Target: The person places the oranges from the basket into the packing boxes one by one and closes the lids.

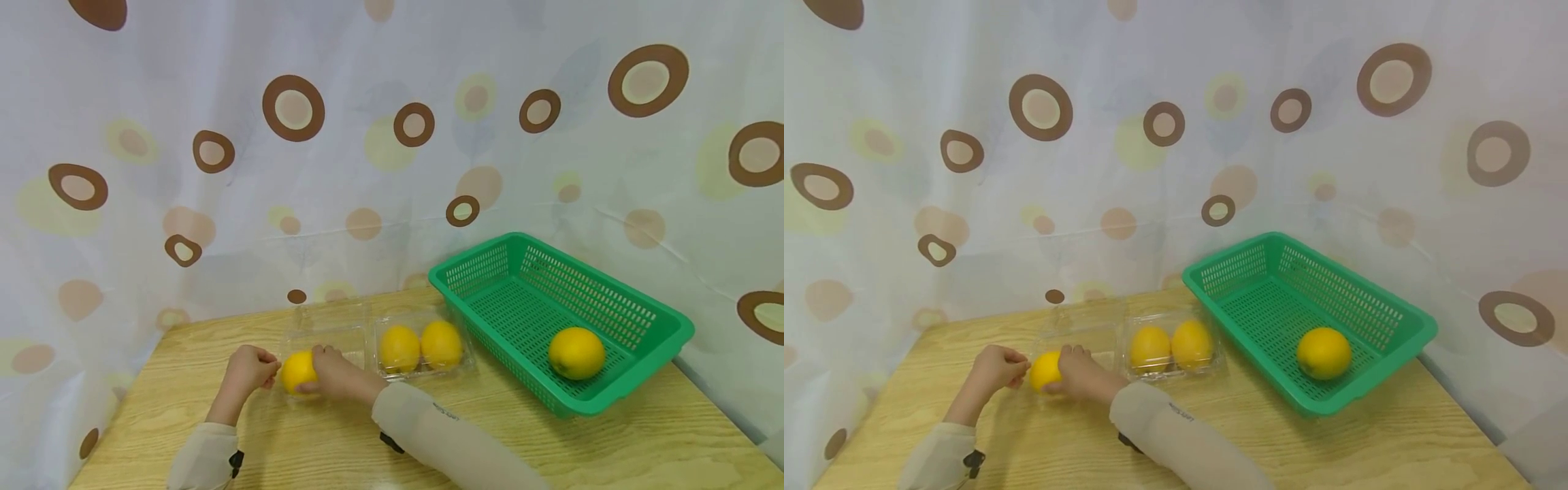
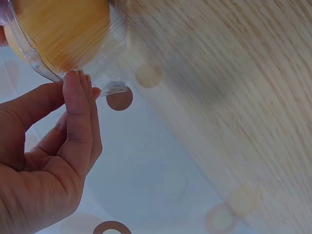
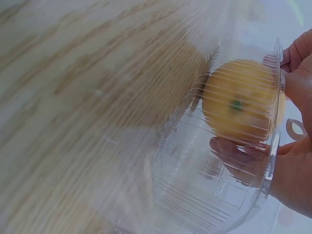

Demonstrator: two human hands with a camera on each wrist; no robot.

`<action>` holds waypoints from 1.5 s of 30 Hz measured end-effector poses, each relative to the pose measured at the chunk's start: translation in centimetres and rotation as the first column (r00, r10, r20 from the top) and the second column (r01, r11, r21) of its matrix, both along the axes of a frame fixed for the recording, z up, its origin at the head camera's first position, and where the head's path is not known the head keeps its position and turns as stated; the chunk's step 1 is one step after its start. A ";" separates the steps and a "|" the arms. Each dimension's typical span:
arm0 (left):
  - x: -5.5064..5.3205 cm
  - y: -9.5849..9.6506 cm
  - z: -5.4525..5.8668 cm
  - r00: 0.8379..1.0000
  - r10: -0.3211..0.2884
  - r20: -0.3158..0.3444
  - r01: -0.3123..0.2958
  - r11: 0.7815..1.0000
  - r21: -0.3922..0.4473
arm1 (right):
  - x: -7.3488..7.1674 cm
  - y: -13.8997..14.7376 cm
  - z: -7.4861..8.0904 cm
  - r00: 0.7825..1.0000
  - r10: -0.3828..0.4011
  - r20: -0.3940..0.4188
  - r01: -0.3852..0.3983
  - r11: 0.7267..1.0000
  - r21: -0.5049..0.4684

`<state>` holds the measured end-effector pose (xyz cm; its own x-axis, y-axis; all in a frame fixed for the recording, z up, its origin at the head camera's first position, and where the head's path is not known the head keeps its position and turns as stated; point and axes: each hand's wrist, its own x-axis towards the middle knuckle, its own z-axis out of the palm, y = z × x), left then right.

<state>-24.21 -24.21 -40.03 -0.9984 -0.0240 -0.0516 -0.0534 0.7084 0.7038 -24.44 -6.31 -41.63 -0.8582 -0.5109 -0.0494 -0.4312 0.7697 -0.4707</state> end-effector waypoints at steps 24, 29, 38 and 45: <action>-0.1 -0.1 -0.2 1.000 0.003 0.004 -0.003 1.000 0.007 | 0.3 1.3 1.3 0.999 0.034 -0.027 -0.030 0.993 0.116; 0.0 -0.1 -0.3 1.000 0.001 0.001 -0.001 1.000 0.009 | 0.3 1.8 2.5 0.998 0.053 -0.033 -0.048 0.989 0.140; 0.0 0.0 -0.1 1.000 -0.005 0.007 0.005 1.000 0.015 | 0.6 3.4 4.9 0.993 0.094 -0.066 -0.084 0.987 0.140; 0.2 0.0 0.1 1.000 -0.006 0.007 0.006 1.000 0.019 | 0.6 5.3 6.4 0.989 0.114 -0.090 -0.099 0.984 0.151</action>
<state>-23.99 -24.19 -39.91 -0.9981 -0.0172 -0.0590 -0.0544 0.6955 0.7165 -23.85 -1.01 -35.25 -0.8037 -0.5931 -0.0488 -0.5527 0.7743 -0.3083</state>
